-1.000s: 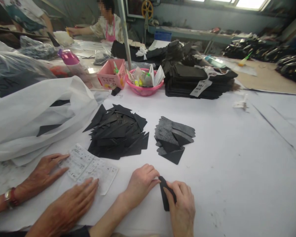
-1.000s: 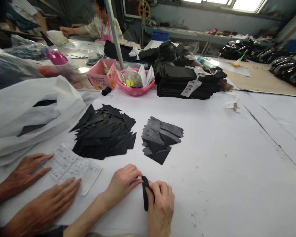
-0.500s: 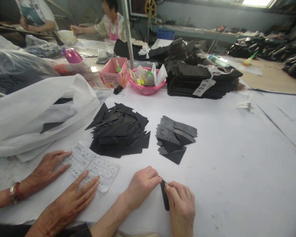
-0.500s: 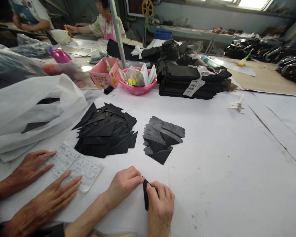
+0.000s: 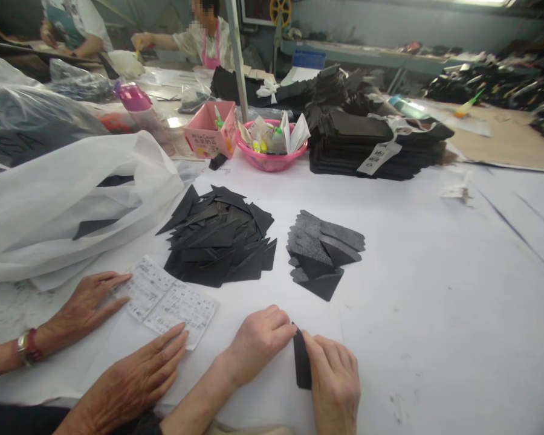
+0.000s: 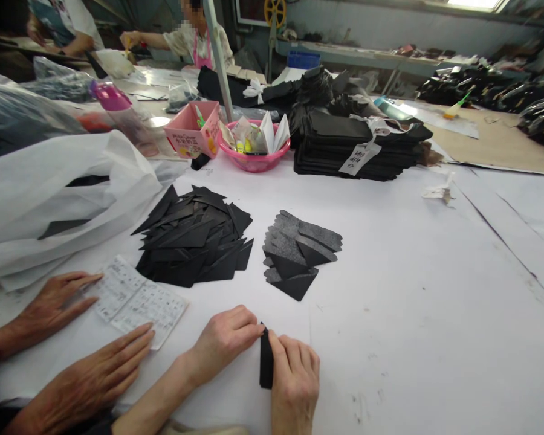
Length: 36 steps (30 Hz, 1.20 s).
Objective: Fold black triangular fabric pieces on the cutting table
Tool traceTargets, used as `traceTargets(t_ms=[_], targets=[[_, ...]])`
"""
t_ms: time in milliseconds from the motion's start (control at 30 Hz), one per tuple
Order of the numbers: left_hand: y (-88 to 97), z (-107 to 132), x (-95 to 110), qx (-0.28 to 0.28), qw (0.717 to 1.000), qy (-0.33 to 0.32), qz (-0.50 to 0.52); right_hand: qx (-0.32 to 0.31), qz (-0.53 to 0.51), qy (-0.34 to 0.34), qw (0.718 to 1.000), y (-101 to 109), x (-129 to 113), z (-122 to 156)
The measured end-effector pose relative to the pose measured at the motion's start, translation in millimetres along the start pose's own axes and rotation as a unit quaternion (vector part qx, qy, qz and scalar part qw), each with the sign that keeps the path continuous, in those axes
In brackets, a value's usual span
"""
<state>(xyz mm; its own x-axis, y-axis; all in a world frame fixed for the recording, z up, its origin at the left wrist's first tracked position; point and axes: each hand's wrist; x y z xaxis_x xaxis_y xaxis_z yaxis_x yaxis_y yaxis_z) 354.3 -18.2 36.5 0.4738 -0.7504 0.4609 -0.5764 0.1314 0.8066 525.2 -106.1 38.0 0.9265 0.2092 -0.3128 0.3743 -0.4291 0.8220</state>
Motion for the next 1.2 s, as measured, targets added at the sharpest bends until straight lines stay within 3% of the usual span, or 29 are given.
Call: traceTargets(t_ms=[467,667,933,1200], targets=[[3.9,-2.5,-0.4,-0.022,1.000,-0.001,-0.008,-0.020,0.030,-0.020,0.999,1.6,-4.9,3.6],[4.3,-1.4,-1.1,-0.029,0.999,0.006,-0.021,-0.027,0.040,0.008,0.999,0.4,-1.9,3.4],[11.0,-5.0,-6.4,-0.010,0.998,0.021,-0.058,-0.006,0.040,-0.017,0.999,-15.0,-9.4,-8.1],[1.3,-4.7,-10.5,0.028,0.998,0.033,-0.046,0.011,0.051,-0.001,0.999,-20.3,-6.7,-8.6]])
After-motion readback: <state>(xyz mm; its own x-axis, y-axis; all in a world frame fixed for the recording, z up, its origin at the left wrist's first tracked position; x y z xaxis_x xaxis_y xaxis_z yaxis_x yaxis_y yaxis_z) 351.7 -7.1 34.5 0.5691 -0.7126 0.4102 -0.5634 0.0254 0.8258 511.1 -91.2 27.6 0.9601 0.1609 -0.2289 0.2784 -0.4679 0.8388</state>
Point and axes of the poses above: each hand's wrist, its own z-axis away from the middle knuckle, its own y-axis out of the back of the hand, x = y × z, and after that the axes turned 1 degree about -y, right-handed
